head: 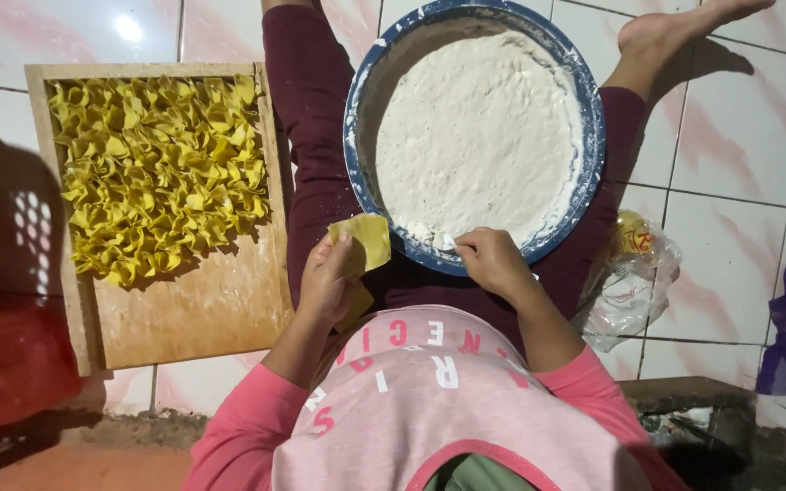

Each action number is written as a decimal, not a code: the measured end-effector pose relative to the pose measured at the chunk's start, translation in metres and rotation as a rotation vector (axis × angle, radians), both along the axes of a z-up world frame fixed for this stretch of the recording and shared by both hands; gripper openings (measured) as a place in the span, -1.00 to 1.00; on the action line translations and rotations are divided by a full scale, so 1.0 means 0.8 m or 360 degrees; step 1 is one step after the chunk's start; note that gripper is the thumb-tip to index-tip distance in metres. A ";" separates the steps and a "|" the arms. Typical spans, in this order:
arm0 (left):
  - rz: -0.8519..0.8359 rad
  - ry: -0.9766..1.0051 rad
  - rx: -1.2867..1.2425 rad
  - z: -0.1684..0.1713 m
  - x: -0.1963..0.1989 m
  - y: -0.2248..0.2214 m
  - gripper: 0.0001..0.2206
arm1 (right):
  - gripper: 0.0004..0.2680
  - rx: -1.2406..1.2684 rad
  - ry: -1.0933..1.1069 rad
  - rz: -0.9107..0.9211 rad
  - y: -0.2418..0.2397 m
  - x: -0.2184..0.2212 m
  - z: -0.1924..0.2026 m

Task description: A person is manually filling and folding small yellow dough squares with a white paste to make dumplings.

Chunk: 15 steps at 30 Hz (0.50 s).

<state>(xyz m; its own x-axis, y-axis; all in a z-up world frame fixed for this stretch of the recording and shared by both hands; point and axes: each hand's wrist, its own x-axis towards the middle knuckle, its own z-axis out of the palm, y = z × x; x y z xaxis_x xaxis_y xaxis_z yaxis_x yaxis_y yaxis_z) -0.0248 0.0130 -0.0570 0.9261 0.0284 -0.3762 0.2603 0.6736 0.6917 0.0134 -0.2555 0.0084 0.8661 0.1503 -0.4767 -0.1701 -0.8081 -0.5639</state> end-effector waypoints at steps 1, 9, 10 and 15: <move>0.0000 0.0001 0.0000 0.011 0.004 -0.001 -0.86 | -0.84 0.0000 0.0001 0.0000 -0.002 -0.002 -0.001; 0.0200 0.0065 -0.0057 0.028 0.034 -0.017 -0.87 | -0.86 0.0656 -0.0135 -0.0403 -0.004 -0.013 -0.004; 0.0197 0.0067 -0.0055 0.029 0.037 -0.021 -0.87 | -0.86 0.0657 -0.0133 -0.0407 0.003 -0.014 0.005; 0.0111 0.0276 -0.0231 -0.011 0.039 -0.044 -0.86 | -0.89 0.0874 -0.0828 -0.0254 0.041 -0.016 0.039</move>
